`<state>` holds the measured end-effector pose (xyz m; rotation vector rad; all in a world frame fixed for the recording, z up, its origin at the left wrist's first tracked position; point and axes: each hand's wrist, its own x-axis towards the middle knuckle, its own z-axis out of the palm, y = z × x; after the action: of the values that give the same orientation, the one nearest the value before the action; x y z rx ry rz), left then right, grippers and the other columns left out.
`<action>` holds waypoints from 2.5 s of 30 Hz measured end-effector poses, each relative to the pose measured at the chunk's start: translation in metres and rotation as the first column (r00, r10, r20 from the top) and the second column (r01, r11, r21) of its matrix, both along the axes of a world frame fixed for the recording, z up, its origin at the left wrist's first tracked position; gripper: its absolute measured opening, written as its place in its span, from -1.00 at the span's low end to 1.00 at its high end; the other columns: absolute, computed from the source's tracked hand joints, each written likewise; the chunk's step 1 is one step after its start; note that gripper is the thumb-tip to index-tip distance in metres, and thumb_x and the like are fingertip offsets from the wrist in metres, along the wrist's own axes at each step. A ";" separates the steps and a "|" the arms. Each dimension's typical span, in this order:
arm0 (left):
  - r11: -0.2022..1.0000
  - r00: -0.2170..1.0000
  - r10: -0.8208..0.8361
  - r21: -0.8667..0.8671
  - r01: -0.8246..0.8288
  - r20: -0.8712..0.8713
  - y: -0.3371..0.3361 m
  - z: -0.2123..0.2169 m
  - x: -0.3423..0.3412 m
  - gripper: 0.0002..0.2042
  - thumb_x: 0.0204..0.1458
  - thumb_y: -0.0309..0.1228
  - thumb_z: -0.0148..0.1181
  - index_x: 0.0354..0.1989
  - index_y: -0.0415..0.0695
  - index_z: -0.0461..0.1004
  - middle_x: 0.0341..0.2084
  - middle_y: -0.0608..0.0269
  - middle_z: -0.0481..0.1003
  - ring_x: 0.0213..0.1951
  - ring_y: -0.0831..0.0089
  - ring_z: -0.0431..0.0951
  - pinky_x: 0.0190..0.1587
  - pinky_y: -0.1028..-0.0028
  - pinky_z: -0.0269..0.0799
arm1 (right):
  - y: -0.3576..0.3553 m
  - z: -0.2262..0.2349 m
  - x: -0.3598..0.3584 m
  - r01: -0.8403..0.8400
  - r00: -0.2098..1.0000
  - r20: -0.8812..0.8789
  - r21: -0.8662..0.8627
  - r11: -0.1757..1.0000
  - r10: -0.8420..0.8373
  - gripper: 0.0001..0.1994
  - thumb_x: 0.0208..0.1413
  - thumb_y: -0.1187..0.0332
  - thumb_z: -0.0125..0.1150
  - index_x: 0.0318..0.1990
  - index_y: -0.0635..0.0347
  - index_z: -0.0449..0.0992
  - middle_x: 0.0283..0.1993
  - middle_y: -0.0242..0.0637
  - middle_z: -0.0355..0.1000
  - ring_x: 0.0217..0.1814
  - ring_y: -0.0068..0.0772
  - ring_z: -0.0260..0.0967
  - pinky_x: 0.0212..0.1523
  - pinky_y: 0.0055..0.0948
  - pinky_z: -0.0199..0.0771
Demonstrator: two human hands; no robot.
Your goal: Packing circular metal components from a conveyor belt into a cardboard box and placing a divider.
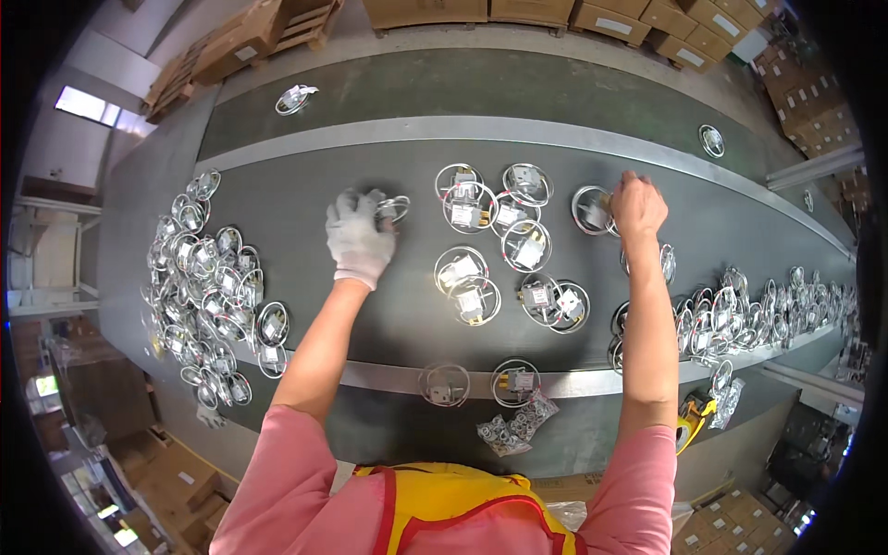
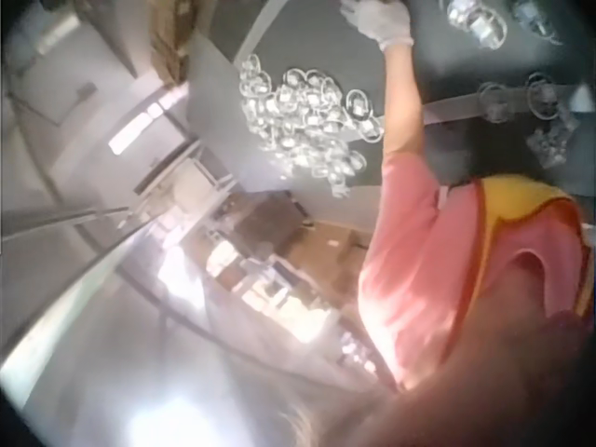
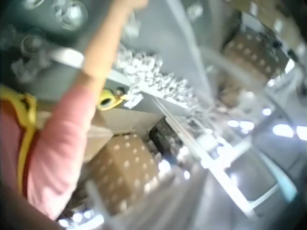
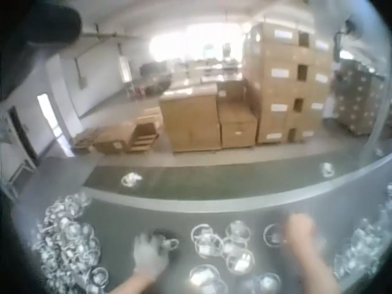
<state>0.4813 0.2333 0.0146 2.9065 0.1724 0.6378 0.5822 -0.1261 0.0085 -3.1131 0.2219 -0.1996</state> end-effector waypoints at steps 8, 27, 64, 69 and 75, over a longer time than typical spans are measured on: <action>0.936 0.821 -0.317 -0.297 0.189 -0.474 -0.057 0.013 0.027 -0.73 -0.13 -0.33 0.05 -0.18 -0.01 0.41 -0.27 0.13 0.39 -0.24 0.10 0.43 -0.17 0.17 0.36 | 0.078 -0.025 -0.017 -0.656 0.755 0.189 0.235 0.718 0.628 -0.58 -0.13 0.43 0.08 -0.01 0.15 0.31 -0.11 -0.08 0.36 -0.07 -0.09 0.31 -0.06 -0.22 0.37; 0.503 0.991 -0.096 -0.863 -0.037 -0.098 -0.021 -0.029 -0.004 -0.86 0.04 -0.50 0.04 -0.23 -0.27 0.36 -0.57 0.31 0.37 -0.61 0.63 0.35 -0.58 0.59 0.31 | 0.070 0.041 -0.168 -0.435 0.837 0.012 0.622 0.652 0.547 -0.77 -0.18 0.49 0.24 -0.28 0.26 0.46 -0.39 -0.14 0.40 -0.39 -0.07 0.37 -0.38 -0.32 0.38; 0.769 0.750 -0.611 0.035 0.639 -0.255 -0.167 -0.039 -0.130 -0.72 -0.25 -0.37 0.10 -0.26 -0.03 0.44 -0.32 0.33 0.35 -0.35 0.42 0.41 -0.41 0.43 0.37 | 0.033 -0.007 -0.267 0.149 0.914 0.204 0.637 0.757 -0.352 -0.69 -0.05 0.52 0.13 -0.09 0.28 0.34 -0.24 -0.17 0.38 -0.21 -0.20 0.35 -0.26 -0.35 0.36; 0.775 0.734 -0.617 -0.056 0.630 -0.284 -0.161 -0.039 -0.128 -0.64 -0.28 -0.41 0.14 -0.19 -0.01 0.41 -0.31 0.31 0.38 -0.36 0.37 0.45 -0.36 0.42 0.42 | 0.018 -0.017 -0.264 -0.399 0.913 0.211 0.294 0.868 0.349 -0.80 -0.13 0.47 0.17 -0.26 0.16 0.46 -0.27 -0.24 0.39 -0.31 -0.20 0.34 -0.31 -0.30 0.37; 0.731 0.669 -0.679 -0.369 0.575 -0.303 -0.160 -0.011 -0.125 -0.73 -0.22 -0.36 0.23 -0.27 -0.09 0.45 -0.28 0.18 0.40 -0.22 0.21 0.40 -0.22 0.30 0.38 | 0.026 -0.040 -0.244 -0.251 0.956 0.194 0.154 0.956 0.220 -0.86 -0.08 0.43 0.08 -0.30 0.10 0.42 -0.42 -0.23 0.30 -0.52 -0.20 0.33 -0.52 -0.22 0.31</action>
<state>0.3566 0.0731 0.0039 2.5436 -0.6554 -0.1348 0.3378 -0.1002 -0.0317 -2.8891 -0.1290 -0.4208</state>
